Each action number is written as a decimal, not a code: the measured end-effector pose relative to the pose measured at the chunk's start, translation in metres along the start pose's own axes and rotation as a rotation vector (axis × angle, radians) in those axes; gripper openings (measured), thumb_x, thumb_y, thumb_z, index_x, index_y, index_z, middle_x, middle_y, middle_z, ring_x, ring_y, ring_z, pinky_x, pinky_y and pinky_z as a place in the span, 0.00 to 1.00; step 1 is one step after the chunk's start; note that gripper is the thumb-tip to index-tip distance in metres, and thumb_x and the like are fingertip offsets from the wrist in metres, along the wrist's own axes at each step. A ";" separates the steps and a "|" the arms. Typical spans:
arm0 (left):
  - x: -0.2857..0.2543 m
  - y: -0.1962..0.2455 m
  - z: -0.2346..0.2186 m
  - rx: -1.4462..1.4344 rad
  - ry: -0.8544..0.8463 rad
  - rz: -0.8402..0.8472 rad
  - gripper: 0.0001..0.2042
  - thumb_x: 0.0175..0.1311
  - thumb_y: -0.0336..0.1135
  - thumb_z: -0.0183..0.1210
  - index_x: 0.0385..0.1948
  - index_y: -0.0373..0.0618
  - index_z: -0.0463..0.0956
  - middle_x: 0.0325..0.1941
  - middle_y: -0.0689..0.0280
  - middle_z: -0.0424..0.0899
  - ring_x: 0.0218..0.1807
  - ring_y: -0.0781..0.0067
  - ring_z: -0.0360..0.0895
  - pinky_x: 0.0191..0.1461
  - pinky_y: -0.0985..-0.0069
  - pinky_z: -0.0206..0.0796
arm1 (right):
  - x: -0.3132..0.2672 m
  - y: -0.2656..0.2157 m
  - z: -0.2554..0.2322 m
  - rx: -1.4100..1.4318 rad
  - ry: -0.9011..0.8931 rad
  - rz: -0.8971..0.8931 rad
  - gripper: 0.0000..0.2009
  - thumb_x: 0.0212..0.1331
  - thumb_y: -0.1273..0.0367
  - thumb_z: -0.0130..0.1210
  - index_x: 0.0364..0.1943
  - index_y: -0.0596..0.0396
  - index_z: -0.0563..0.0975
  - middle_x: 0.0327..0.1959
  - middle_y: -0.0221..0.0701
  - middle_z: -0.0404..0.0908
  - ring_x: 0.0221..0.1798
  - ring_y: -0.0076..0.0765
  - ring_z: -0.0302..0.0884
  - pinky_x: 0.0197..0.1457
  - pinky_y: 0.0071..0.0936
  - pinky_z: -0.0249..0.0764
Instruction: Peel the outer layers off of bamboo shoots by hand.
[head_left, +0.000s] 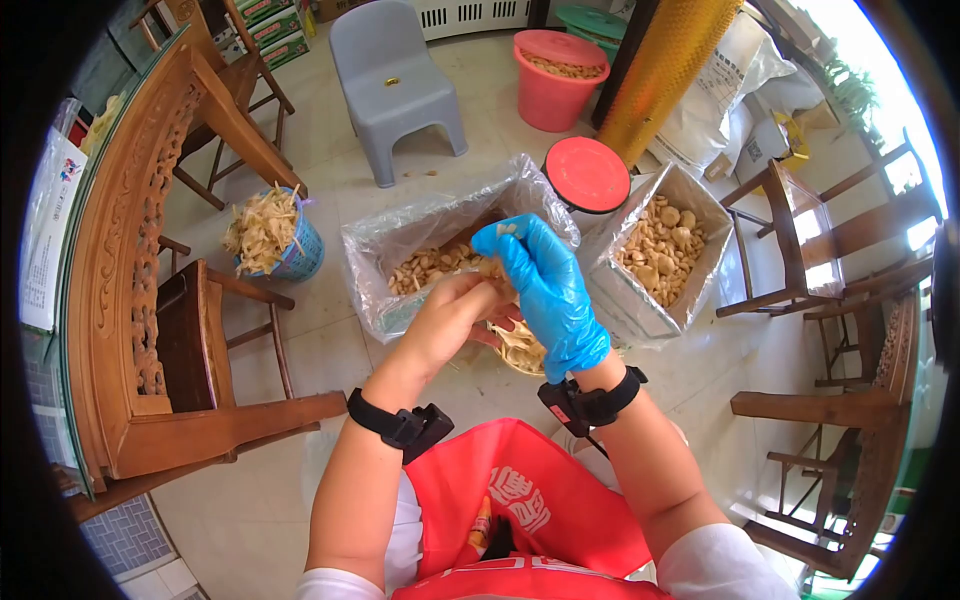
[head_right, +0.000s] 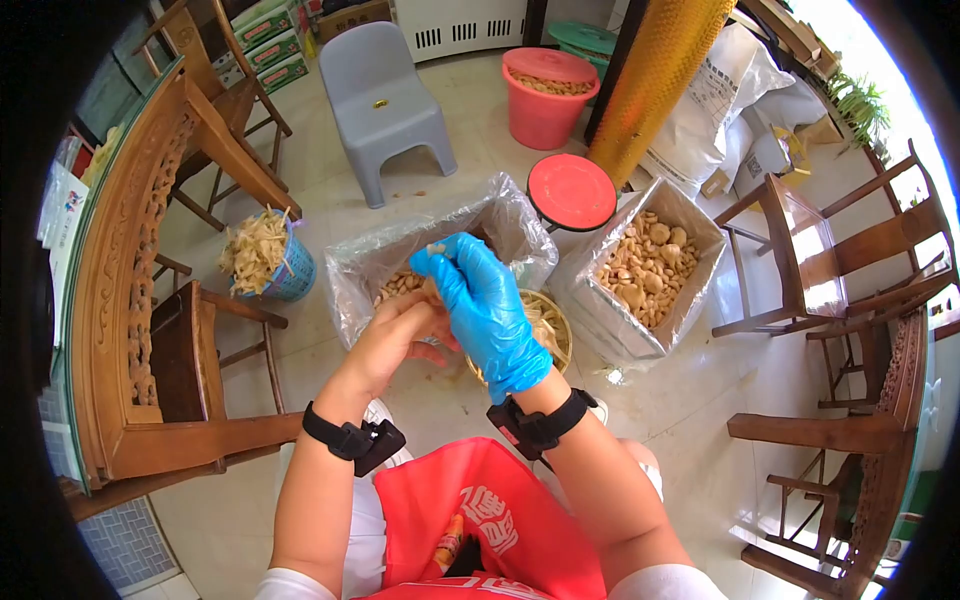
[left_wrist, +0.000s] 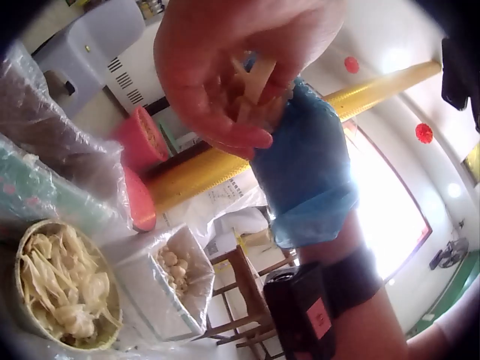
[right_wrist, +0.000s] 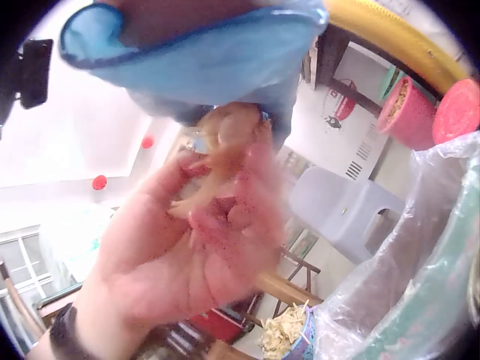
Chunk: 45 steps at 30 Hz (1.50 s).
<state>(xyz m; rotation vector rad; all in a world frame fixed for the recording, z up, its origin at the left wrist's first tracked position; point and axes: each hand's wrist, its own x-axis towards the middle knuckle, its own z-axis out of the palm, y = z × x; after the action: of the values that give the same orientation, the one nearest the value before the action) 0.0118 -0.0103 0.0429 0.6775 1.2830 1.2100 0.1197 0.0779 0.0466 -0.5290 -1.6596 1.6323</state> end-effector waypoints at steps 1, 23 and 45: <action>0.000 -0.001 0.000 -0.033 0.006 -0.015 0.17 0.65 0.44 0.49 0.40 0.36 0.72 0.37 0.58 0.80 0.35 0.72 0.78 0.37 0.75 0.73 | -0.001 0.005 -0.001 -0.044 -0.070 -0.009 0.09 0.66 0.68 0.45 0.42 0.60 0.72 0.41 0.30 0.75 0.45 0.26 0.70 0.53 0.25 0.67; 0.011 -0.019 0.007 0.106 -0.053 0.103 0.10 0.68 0.39 0.49 0.32 0.42 0.73 0.25 0.72 0.74 0.27 0.84 0.67 0.33 0.84 0.62 | -0.002 0.043 -0.033 0.856 0.461 0.407 0.15 0.65 0.59 0.45 0.41 0.58 0.73 0.39 0.34 0.77 0.44 0.36 0.74 0.54 0.32 0.68; 0.013 -0.018 -0.004 0.051 0.189 0.320 0.07 0.60 0.26 0.57 0.38 0.38 0.73 0.36 0.65 0.80 0.36 0.77 0.79 0.40 0.81 0.72 | 0.000 0.004 -0.030 -0.286 -0.038 0.381 0.14 0.52 0.65 0.61 0.40 0.58 0.80 0.27 0.28 0.78 0.28 0.19 0.72 0.31 0.19 0.69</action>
<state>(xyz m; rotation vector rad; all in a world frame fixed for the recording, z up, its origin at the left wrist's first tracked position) 0.0113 -0.0040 0.0209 0.8442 1.4009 1.5353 0.1408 0.0980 0.0401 -1.0151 -1.9218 1.6791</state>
